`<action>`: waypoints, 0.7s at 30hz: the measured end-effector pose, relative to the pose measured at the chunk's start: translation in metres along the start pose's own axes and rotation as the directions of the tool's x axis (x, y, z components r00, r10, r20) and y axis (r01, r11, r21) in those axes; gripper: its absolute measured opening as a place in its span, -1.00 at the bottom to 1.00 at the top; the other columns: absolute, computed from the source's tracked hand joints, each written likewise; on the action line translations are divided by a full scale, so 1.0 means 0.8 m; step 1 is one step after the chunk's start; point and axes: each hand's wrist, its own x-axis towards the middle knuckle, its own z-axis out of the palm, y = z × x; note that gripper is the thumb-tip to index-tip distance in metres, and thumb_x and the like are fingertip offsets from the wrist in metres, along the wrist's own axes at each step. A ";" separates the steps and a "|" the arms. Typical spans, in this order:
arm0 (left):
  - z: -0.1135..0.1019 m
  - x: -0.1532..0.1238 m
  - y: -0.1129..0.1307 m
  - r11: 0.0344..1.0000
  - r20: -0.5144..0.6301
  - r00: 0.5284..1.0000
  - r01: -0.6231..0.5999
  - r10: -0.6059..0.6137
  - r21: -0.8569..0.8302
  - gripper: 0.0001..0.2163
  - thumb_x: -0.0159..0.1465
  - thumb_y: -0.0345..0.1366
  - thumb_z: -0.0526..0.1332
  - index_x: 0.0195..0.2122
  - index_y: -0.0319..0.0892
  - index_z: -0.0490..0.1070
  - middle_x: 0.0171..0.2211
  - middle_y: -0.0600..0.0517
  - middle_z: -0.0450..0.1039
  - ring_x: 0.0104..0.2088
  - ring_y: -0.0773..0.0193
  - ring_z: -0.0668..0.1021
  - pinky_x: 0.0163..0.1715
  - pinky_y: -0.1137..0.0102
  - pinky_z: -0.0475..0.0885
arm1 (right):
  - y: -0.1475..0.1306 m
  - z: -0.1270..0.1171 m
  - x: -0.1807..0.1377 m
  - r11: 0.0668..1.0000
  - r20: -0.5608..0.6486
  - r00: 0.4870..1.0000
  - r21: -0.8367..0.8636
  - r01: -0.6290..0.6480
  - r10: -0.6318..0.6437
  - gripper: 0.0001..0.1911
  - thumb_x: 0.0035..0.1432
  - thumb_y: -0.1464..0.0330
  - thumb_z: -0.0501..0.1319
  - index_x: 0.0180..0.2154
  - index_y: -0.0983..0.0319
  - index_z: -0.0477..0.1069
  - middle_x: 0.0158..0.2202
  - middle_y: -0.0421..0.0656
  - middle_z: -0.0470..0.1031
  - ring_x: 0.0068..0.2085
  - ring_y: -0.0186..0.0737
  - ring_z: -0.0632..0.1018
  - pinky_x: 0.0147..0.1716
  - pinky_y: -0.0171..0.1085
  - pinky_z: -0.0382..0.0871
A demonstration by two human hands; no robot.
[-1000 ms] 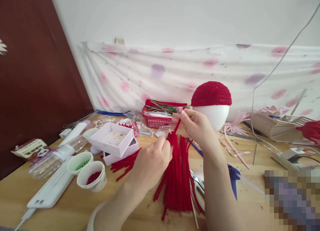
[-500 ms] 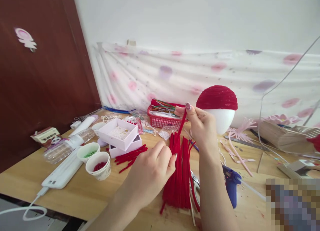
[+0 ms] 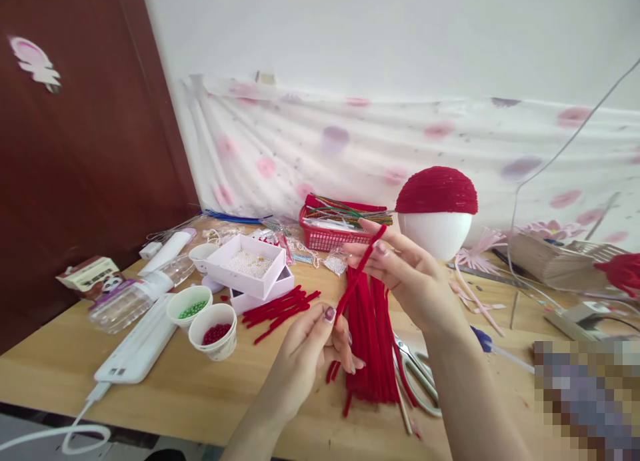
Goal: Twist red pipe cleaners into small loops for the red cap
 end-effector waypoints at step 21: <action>-0.025 -0.035 -0.034 0.984 -0.134 0.986 0.118 -0.101 0.131 -0.74 0.21 -0.16 0.36 -0.22 -0.26 0.53 -0.44 -0.05 0.65 -0.54 0.30 0.60 -0.43 0.42 0.50 | 0.098 0.027 -0.107 0.987 -0.241 0.965 0.143 -0.070 0.103 -0.14 0.10 0.41 0.41 0.34 -0.02 0.10 -0.33 -0.25 0.72 -0.29 -0.17 0.71 0.07 0.00 0.51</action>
